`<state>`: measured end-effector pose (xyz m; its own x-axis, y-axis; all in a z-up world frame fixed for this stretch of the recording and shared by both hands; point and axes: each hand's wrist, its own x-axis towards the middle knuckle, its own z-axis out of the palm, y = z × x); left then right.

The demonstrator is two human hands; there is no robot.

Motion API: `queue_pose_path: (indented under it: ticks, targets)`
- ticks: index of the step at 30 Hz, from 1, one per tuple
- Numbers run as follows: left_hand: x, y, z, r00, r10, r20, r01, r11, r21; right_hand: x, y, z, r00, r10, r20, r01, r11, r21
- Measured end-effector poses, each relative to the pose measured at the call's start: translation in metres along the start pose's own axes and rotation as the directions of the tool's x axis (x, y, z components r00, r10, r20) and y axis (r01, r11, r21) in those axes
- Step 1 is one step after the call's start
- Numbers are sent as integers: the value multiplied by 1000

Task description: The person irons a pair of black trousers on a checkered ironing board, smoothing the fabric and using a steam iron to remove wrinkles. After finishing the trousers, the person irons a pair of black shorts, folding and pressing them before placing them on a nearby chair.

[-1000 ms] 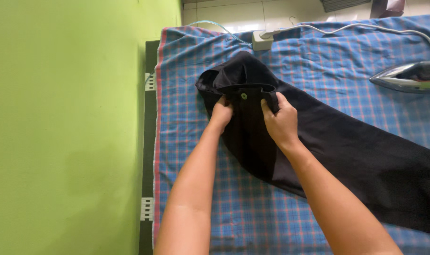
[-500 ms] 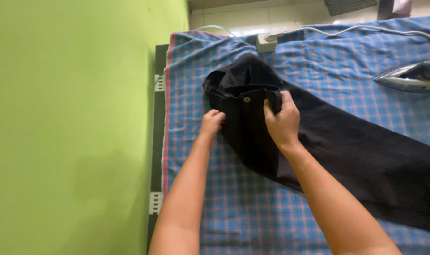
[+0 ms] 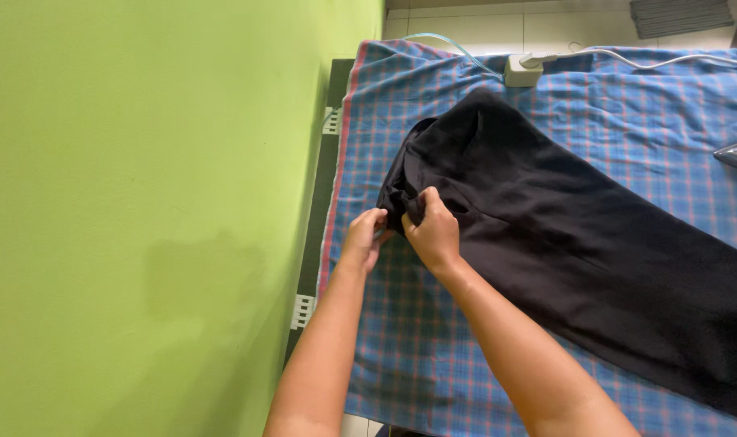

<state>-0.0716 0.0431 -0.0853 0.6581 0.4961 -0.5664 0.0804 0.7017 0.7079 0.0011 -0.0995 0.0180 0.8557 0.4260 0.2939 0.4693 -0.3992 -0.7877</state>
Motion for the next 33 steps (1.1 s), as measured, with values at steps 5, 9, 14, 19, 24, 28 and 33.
queue_pose_path:
  ticks: [5, 9, 14, 19, 24, 28, 33]
  targets:
    - [-14, 10, 6, 980, 188, 65, -189, 982, 9, 13, 8, -6, 955, 130, -266, -87, 982, 167]
    - [-18, 5, 16, 956, 293, 19, -292, 944, 155, 8, 9, -3, 960, 19, -281, 25, 988, 151]
    - [-24, -3, 40, 950, 306, -66, -297, 947, 120, -12, 4, 13, 995, -96, 37, 96, 995, 2]
    - [-33, -4, 40, 907, 420, 38, -412, 863, 294, 6, 9, 5, 985, 121, -122, -116, 992, 54]
    - [-57, -1, 61, 808, 564, 172, -589, 754, 291, 2, 13, 6, 995, 13, -94, -10, 999, 39]
    - [-70, 4, 66, 808, 538, 238, -582, 790, 192, -17, 16, 7, 996, -80, 44, 77, 995, 64]
    - [-57, -9, 54, 804, 570, 169, -595, 773, 218, -2, 18, -34, 935, -57, 349, -50, 956, 289]
